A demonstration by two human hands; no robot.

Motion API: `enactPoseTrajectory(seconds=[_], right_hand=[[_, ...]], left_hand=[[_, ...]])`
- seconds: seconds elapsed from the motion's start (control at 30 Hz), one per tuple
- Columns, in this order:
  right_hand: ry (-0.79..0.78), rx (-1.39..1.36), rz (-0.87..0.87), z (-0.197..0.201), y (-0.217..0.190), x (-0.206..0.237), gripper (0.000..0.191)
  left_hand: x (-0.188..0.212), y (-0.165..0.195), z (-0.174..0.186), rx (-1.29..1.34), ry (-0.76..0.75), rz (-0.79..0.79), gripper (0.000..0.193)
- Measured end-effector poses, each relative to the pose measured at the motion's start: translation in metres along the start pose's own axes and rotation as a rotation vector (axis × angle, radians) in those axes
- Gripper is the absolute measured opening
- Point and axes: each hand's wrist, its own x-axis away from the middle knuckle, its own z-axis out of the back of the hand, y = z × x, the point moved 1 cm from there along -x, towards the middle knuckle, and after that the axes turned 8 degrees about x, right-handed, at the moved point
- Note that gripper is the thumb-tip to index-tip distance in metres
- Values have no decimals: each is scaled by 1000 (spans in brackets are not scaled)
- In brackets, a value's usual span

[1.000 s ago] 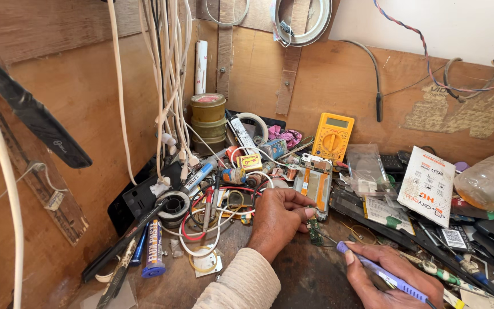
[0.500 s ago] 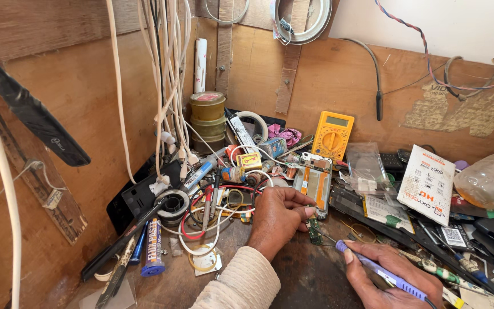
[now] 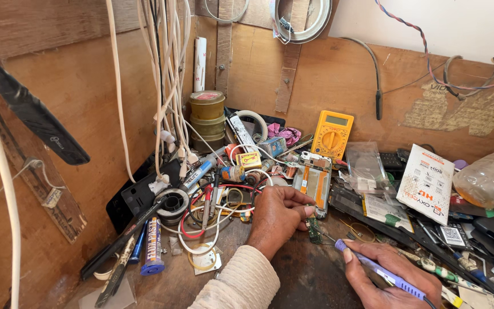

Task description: The person uses a prying tool to remove a small component from a disassembled mobile device. They then use a soldering iron to work on a small circuit board, applying flux and solder to specific points. The person handles the circuit board and tools throughout the clip.

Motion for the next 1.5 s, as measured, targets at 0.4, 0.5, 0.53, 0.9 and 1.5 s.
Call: enactPoseTrajectory(seconds=[0.4,0.5,0.53,0.9,1.5], right_hand=[[-1,-3,22,1,0,0,18],[5,-11,15,2,-1,0,18],[5,-9,17,2,-1,0,18],[-2,17,27,2,-3,-1,18],[16,22,63,1,1,0,18]], left_hand=[[-1,-3,1,6,-10,-19,14],[0,-1,0,-11,-15,-37,15],[0,-1,0,-10,-16,-37,15],[1,1,1,-53,12,-25,16],[-1,-2,1,-23,-5,-32,15]])
